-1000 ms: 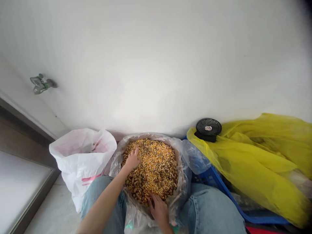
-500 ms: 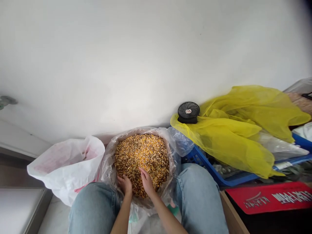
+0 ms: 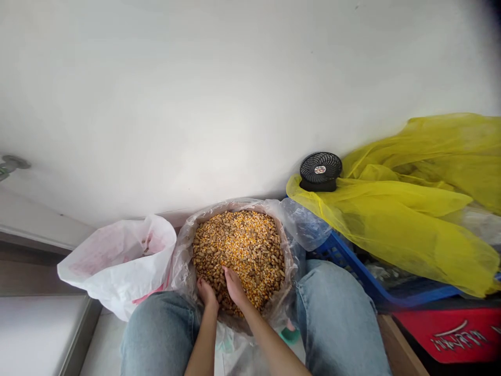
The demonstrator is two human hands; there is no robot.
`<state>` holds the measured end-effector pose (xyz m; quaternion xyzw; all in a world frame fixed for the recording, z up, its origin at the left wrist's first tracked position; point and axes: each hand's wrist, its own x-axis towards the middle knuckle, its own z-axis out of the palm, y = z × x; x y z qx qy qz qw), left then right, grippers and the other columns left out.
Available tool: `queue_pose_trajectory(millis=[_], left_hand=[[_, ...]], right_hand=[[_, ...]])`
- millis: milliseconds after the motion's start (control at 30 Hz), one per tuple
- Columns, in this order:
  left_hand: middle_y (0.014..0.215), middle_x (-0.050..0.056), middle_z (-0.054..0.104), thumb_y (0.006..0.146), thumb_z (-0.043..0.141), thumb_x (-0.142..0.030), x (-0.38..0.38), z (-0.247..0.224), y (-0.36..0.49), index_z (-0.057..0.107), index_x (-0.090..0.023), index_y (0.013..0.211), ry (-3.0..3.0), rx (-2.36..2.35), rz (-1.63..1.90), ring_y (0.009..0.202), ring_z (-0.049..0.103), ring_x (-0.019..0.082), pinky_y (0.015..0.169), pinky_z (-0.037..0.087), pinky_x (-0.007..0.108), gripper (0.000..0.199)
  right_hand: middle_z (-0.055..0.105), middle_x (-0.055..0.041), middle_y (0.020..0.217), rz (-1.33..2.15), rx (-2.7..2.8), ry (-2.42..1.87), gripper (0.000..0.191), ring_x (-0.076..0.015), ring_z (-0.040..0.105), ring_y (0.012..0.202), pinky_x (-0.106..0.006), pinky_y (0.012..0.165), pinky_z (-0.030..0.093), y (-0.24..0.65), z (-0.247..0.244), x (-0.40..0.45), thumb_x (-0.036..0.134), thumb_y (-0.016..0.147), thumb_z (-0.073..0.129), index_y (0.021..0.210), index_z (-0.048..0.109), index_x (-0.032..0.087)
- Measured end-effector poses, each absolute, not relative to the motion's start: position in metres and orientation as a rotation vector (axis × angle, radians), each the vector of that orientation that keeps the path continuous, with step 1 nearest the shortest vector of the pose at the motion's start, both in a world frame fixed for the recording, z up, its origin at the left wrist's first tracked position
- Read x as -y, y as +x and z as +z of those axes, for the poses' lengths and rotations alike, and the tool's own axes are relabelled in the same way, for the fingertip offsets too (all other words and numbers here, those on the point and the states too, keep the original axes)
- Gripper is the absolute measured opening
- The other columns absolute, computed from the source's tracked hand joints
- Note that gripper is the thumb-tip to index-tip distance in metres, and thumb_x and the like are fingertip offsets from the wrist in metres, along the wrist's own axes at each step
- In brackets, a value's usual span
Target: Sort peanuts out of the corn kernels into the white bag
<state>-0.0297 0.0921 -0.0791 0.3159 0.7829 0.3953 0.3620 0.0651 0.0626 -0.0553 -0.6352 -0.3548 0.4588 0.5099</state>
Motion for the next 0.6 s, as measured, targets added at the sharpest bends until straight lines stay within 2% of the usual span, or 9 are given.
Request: queue_pose_trajectory(millis=[100,267,433,500,600], left_hand=[[0.110,0.014,0.057,0.078,0.028,-0.023,-0.092,-0.077,-0.030,0.053,-0.013,0.100,0.795,-2.014,0.968,0.104,0.051,0.021,0.089,0.039,0.033,0.034],[0.105,0.010,0.061,0.080,0.029,-0.028,-0.088,-0.074,-0.029,0.058,-0.016,0.093,0.919,-1.914,0.930,0.101,0.053,0.018,0.090,0.038,0.029,0.033],[0.109,0.010,0.059,0.080,0.030,-0.030,-0.087,-0.072,-0.026,0.058,-0.017,0.096,1.022,-1.853,0.842,0.103,0.052,0.018,0.092,0.038,0.031,0.035],[0.110,0.010,0.059,0.080,0.030,-0.030,-0.087,-0.070,-0.025,0.058,-0.016,0.096,1.006,-1.828,0.837,0.104,0.051,0.017,0.092,0.037,0.030,0.035],[0.100,0.010,0.063,0.079,0.030,-0.032,-0.087,-0.065,-0.024,0.061,-0.016,0.088,0.938,-1.793,0.880,0.097,0.055,0.018,0.089,0.038,0.031,0.036]], right_hand=[[0.061,-0.0081,0.106,1.050,0.897,-1.545,0.047,-0.0195,0.050,0.104,-0.037,0.095,0.033,0.060,-0.053,-0.064,0.050,0.081,0.031,0.100,0.062,0.020],[0.062,-0.0070,0.103,1.021,0.877,-1.560,0.045,-0.0188,0.052,0.101,-0.036,0.093,0.034,0.047,-0.059,-0.059,0.047,0.082,0.029,0.097,0.063,0.021],[0.054,-0.0045,0.117,1.003,0.845,-1.604,0.041,-0.0190,0.040,0.115,-0.037,0.102,0.023,0.042,-0.074,-0.058,0.051,0.077,0.040,0.098,0.062,0.025],[0.055,-0.0052,0.115,1.040,0.808,-1.575,0.042,-0.0186,0.042,0.112,-0.037,0.101,0.025,0.042,-0.076,-0.058,0.053,0.076,0.040,0.095,0.064,0.025],[0.059,-0.0065,0.108,1.093,0.741,-1.528,0.042,-0.0193,0.047,0.106,-0.038,0.098,0.028,0.044,-0.072,-0.059,0.055,0.074,0.042,0.090,0.065,0.024]])
